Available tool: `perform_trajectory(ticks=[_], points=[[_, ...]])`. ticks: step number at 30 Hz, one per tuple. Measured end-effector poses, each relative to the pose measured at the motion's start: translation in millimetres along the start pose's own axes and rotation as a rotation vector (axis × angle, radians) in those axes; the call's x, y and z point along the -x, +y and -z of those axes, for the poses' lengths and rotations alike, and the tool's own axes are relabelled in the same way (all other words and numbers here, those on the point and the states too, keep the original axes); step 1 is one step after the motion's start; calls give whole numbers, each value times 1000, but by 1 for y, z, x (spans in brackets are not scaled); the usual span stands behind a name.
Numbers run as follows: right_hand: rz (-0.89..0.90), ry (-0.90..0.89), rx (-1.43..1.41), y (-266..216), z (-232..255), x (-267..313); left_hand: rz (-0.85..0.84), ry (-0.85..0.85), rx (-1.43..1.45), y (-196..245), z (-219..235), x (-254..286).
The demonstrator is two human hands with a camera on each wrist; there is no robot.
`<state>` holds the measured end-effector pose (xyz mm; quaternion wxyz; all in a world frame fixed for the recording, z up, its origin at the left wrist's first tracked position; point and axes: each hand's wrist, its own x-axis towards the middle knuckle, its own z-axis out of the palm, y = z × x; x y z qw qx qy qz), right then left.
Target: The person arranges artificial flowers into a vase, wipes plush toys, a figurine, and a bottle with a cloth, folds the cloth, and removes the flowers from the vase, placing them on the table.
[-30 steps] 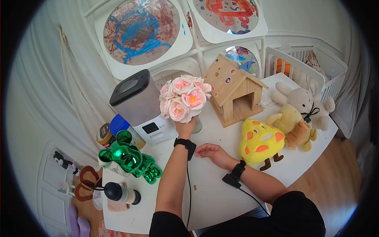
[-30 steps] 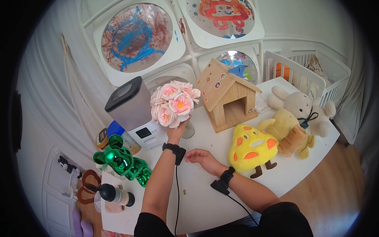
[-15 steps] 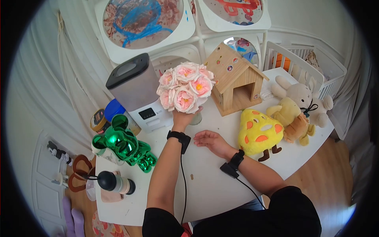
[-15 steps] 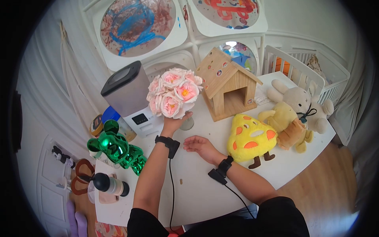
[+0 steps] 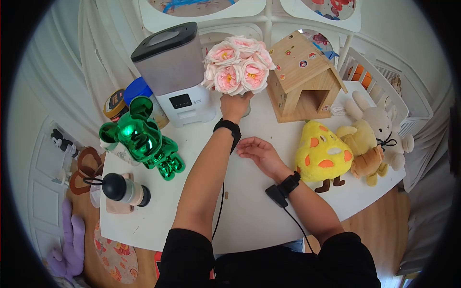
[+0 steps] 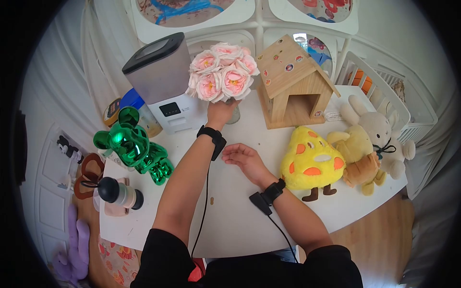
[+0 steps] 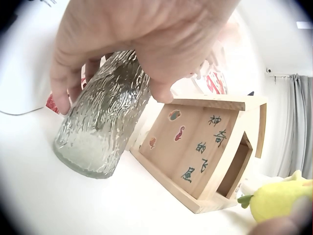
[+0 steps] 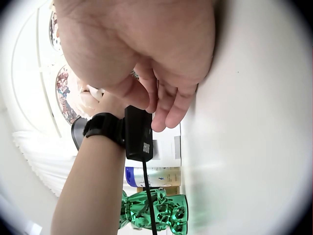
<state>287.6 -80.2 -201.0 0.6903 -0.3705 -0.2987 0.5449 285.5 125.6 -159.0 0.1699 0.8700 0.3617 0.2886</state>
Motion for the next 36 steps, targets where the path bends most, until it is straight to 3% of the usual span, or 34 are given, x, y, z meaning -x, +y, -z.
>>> perform_trajectory(ticks=[2,5,8,14,16,17,19,23,25,29,31,36], points=[[-11,-11,-18,4,3,0,28,-22,-8,-2,-1,-13],[-7,-14,-23,4,2,1,-106,85,102,-17,-12,-26],[-12,-3,-21,1,1,1,-27,-23,75,-11,-6,-24],[4,-30,0,4,3,1,27,37,50,3,-3,-21],[7,-38,6,5,4,1,173,-46,-33,8,-1,-23],[4,-39,7,6,5,0,170,-43,-33,3,-8,-25],[2,-44,6,7,4,-1,55,117,-39,-13,-28,-29],[8,-42,27,6,3,0,80,95,-50,-12,-26,-29],[9,-44,28,7,4,0,195,-3,-42,-11,-25,-31],[10,-40,24,7,3,0,166,-14,-58,-2,-16,-24],[11,-35,16,6,3,-1,165,95,-69,-7,-27,-27],[7,-25,25,6,2,0,217,9,-85,0,-17,-26]])
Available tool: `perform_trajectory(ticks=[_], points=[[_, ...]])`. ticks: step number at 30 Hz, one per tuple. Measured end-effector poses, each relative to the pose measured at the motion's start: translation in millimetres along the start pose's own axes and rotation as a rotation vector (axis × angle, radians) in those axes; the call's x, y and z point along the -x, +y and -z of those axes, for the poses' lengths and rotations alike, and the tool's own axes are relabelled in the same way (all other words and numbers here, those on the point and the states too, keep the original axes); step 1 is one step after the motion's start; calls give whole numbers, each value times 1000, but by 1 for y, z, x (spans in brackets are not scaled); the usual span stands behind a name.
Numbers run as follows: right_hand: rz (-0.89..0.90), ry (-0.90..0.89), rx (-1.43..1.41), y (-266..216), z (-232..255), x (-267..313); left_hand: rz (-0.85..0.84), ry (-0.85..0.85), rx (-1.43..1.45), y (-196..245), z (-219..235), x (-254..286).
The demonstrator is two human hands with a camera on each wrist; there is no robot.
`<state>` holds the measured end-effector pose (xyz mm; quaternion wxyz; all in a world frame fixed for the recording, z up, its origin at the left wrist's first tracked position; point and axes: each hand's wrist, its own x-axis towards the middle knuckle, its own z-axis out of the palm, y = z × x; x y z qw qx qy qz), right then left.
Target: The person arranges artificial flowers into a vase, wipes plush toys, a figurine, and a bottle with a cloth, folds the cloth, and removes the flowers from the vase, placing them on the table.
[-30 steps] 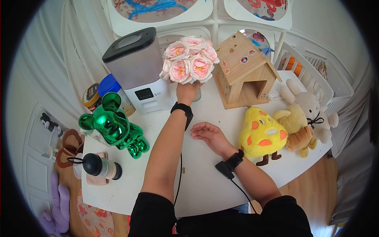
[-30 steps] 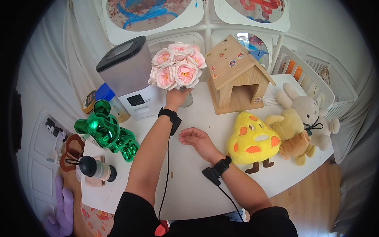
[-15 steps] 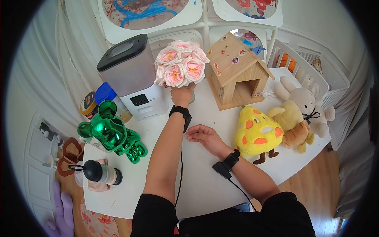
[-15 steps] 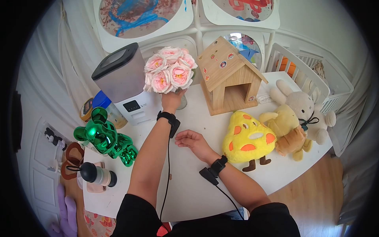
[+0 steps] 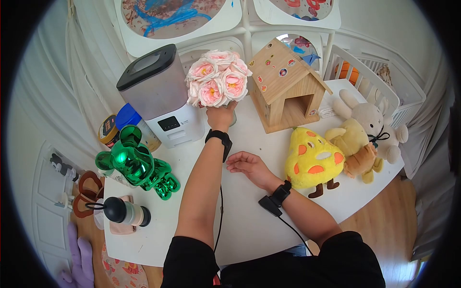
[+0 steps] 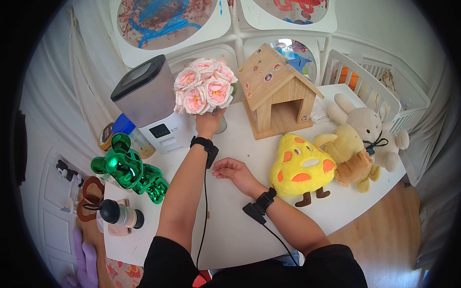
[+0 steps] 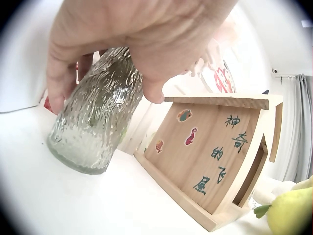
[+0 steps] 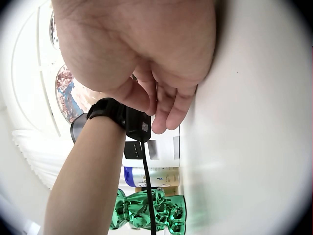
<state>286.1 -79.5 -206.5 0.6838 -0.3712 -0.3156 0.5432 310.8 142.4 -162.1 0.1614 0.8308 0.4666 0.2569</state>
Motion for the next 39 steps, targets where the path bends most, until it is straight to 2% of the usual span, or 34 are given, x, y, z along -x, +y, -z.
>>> perform_trajectory(ticks=[4,8,11,13,17,19,32,35,37,38,39], points=[[1,-11,-5,1,0,0,-31,-135,-11,4,15,2],[5,-1,-2,0,-1,-1,-82,-82,30,4,16,3],[-2,1,-3,-2,-1,0,-59,-111,65,2,16,3],[-5,2,0,-2,-3,0,-151,-101,213,-1,17,2],[-5,10,-3,-2,-2,0,-178,-93,180,-7,6,-6],[-5,9,-5,-2,-1,0,-186,-148,286,-10,4,-9],[2,3,-10,0,0,-1,-137,-166,300,-11,-2,-10],[1,6,1,0,-1,0,-135,-116,354,-13,-5,-12],[4,6,8,0,-1,0,-261,-200,353,-12,4,-10],[6,1,7,1,0,-2,-268,-198,354,-22,-12,-15],[10,-3,6,2,2,-2,-214,-111,396,-43,-46,-23]])
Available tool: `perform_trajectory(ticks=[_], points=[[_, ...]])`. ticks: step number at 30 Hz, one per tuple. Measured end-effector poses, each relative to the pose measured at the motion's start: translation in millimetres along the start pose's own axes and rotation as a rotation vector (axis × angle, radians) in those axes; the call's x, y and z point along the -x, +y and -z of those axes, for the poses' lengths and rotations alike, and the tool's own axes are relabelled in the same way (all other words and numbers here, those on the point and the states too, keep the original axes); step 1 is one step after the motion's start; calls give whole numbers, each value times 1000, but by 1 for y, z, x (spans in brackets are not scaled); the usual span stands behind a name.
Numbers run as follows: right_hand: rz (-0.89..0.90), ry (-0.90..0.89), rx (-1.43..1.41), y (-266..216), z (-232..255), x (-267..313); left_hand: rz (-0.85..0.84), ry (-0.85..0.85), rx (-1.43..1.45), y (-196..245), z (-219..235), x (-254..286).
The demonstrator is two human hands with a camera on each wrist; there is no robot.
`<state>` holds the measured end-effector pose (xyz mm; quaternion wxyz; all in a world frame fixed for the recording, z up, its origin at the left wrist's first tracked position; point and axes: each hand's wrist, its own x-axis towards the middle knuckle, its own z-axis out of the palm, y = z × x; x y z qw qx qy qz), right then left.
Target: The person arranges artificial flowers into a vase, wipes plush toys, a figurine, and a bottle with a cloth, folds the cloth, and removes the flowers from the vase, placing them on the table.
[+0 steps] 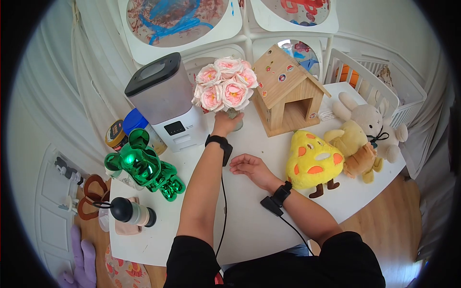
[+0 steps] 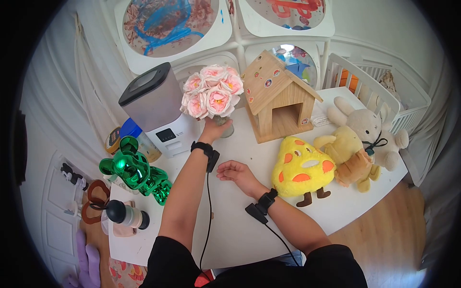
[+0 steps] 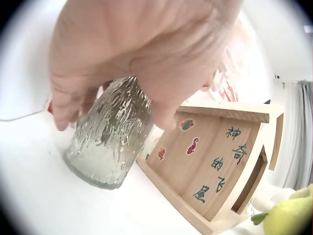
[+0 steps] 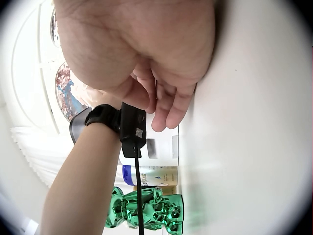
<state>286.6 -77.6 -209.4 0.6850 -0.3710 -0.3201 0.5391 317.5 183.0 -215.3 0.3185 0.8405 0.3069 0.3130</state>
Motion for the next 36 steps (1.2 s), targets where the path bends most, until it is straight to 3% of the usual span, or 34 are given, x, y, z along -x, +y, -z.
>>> perform_trajectory(ticks=[1,2,4,6,9,12,14,16,18,19,20,23,24,26,27,31,33,36], points=[[11,3,2,1,0,0,33,98,34,-19,-11,0],[0,4,-4,1,0,0,199,-125,-49,16,21,22],[0,0,-9,2,2,1,249,-375,-57,24,44,37],[-13,1,-12,3,3,-2,173,-559,-157,49,75,68],[-46,-3,-5,3,3,-4,245,-674,-1,52,102,120],[-91,-39,67,4,6,-6,334,-860,132,104,155,192],[-119,-54,97,2,2,2,28,-869,61,77,164,237],[-158,-72,126,3,-4,14,-78,-891,-162,66,173,286],[-213,-84,170,7,-9,30,-108,-949,-482,74,188,338],[-222,-92,175,7,-14,44,37,-964,-530,116,202,359],[-252,-132,210,2,-20,62,44,-957,-524,122,203,375],[-396,-288,187,-10,-25,116,-11,-654,-619,110,199,427],[-417,-301,199,-17,-30,140,-7,-648,-617,101,195,442],[-401,-330,361,-26,-32,182,-155,-346,-615,90,185,461],[-374,-316,427,-30,-32,200,-169,-229,-597,99,183,466],[-248,-134,235,-19,-26,242,-39,-74,-428,104,176,471],[74,25,-53,-9,-19,244,35,25,-392,109,172,465],[88,115,18,-8,-27,236,19,43,-549,114,171,458]])
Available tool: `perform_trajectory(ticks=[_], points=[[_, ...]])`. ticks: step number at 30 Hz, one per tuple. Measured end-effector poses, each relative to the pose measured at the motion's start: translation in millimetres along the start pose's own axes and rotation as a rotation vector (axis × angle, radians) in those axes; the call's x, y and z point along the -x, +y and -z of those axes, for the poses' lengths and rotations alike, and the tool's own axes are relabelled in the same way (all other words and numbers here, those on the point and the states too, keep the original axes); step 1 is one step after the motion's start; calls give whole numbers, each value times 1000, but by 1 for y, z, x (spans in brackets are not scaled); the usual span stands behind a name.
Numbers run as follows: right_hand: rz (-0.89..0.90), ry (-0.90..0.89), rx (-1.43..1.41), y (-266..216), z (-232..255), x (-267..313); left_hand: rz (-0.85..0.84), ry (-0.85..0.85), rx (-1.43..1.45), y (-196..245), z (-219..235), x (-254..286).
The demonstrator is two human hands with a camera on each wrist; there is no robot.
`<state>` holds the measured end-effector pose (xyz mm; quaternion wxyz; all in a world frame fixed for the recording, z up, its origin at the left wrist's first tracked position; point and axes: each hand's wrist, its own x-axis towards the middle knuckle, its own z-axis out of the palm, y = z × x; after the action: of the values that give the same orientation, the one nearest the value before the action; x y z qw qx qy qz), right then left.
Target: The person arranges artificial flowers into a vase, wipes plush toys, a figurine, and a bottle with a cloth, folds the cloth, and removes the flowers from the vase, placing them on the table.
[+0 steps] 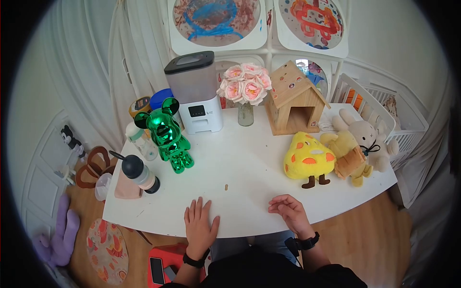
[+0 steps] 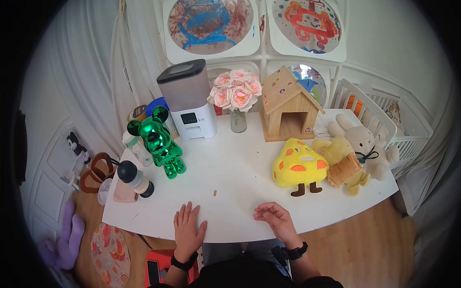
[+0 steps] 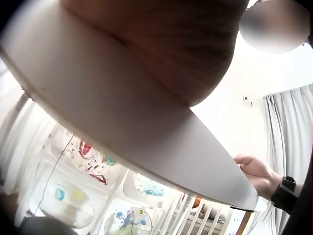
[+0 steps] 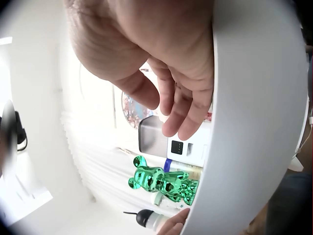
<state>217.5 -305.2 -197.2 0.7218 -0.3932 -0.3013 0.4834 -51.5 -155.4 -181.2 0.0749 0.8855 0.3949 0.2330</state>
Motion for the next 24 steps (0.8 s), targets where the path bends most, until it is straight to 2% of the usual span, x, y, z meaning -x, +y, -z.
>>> perform_trajectory(ticks=[6,13,16,17,19,20,24], points=[[-80,-72,59,-6,0,-1,32,-17,15,5,7,-8],[-112,-8,24,-9,-1,-2,144,21,70,8,8,-15],[-142,-20,-2,-9,2,-4,93,-36,66,7,4,-16],[-125,31,-2,-11,2,-3,116,-27,59,8,3,-16],[-181,-10,6,-16,1,-3,144,-18,48,8,0,-15],[-170,30,9,-19,2,0,114,-40,67,8,-5,-16],[-189,-7,-34,-14,0,-3,171,38,4,10,1,-16]])
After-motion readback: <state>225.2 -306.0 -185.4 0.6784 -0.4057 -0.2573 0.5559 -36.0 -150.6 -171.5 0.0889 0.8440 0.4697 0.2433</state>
